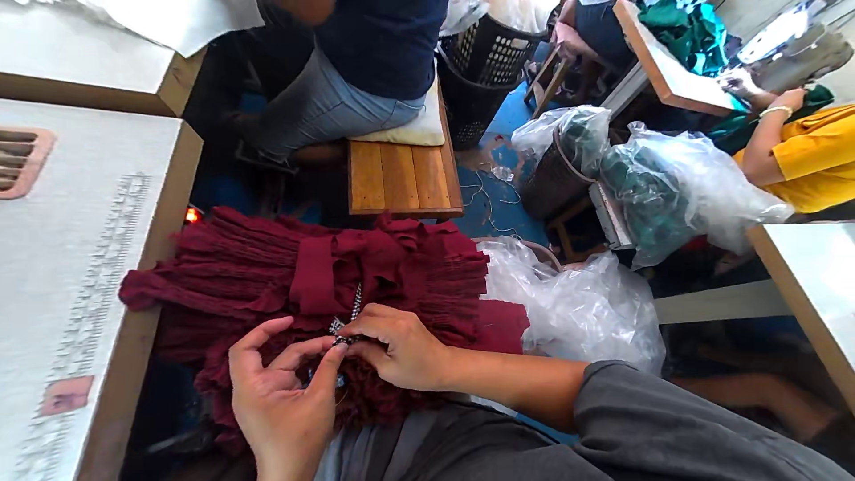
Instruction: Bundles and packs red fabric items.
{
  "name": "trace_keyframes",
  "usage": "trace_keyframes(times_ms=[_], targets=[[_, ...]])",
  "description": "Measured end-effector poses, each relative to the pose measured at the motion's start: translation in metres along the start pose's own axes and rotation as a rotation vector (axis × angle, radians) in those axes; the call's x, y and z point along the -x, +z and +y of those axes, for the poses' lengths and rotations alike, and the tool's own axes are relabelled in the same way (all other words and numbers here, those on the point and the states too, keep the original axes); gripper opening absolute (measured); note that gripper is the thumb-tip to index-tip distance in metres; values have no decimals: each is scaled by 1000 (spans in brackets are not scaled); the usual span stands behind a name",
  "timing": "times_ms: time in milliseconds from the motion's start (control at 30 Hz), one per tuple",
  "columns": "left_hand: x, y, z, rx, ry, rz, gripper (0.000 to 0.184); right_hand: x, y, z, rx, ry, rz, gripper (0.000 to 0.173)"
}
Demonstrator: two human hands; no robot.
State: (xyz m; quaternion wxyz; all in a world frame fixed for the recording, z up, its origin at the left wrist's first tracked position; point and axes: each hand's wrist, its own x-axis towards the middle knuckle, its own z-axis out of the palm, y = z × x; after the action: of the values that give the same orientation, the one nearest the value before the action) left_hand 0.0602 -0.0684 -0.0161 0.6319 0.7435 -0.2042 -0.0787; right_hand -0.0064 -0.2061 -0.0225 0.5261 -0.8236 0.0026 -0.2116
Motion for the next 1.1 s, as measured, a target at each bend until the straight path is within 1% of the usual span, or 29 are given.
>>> trace_keyframes(times_ms=[67, 100, 167, 200, 267, 300, 367, 400, 467, 533, 600, 667, 800, 867, 933, 1000, 1033, 1100], targets=[[-1, -4, -2, -5, 42, -55, 61, -3, -1, -1, -38, 43, 11, 14], [-1, -5, -4, -70, 102, -74, 59, -5, -3, -1, -66, 68, -4, 14], [0, -10, -9, -332, 255, -93, 51, -9, -11, 1, -107, 120, -58, 14], [-2, -14, -11, -430, 293, -88, 46, -12, -17, 3, -117, 137, -99, 13], [-6, -28, -14, -546, 296, -61, 46, -15, -27, 7, -114, 152, -210, 14], [-7, -32, -13, -555, 295, -33, 46, -18, -32, 7, -100, 152, -266, 15], [-6, -35, -6, -542, 348, 11, 41, -24, -37, 6, -65, 155, -363, 18], [-3, -33, 0, -524, 382, 2, 38, -29, -38, 4, -50, 167, -407, 20], [5, -20, 9, -526, 427, -31, 34, -41, -41, 0, -26, 257, -528, 26], [16, -1, 3, -538, 443, -5, 31, -50, -42, -4, -20, 345, -612, 27], [21, 12, -4, -572, 461, 106, 26, -53, -42, -3, -58, 384, -615, 27], [23, 17, 0, -652, 446, 181, 27, -54, -44, -2, -124, 414, -609, 24], [27, 22, 2, -761, 378, 168, 28, -53, -47, 1, -162, 427, -637, 20], [26, 23, 6, -816, 346, 132, 27, -54, -49, 1, -162, 433, -649, 19], [24, 25, 12, -854, 322, 84, 29, -52, -53, 2, -145, 393, -634, 17], [21, 21, 17, -891, 327, 33, 29, -52, -53, 4, -77, 255, -609, 15], [19, 18, 18, -915, 341, 1, 29, -51, -52, 4, -11, 145, -587, 14], [14, 13, 15, -954, 395, -32, 28, -51, -46, 5, 155, -136, -543, 10]])
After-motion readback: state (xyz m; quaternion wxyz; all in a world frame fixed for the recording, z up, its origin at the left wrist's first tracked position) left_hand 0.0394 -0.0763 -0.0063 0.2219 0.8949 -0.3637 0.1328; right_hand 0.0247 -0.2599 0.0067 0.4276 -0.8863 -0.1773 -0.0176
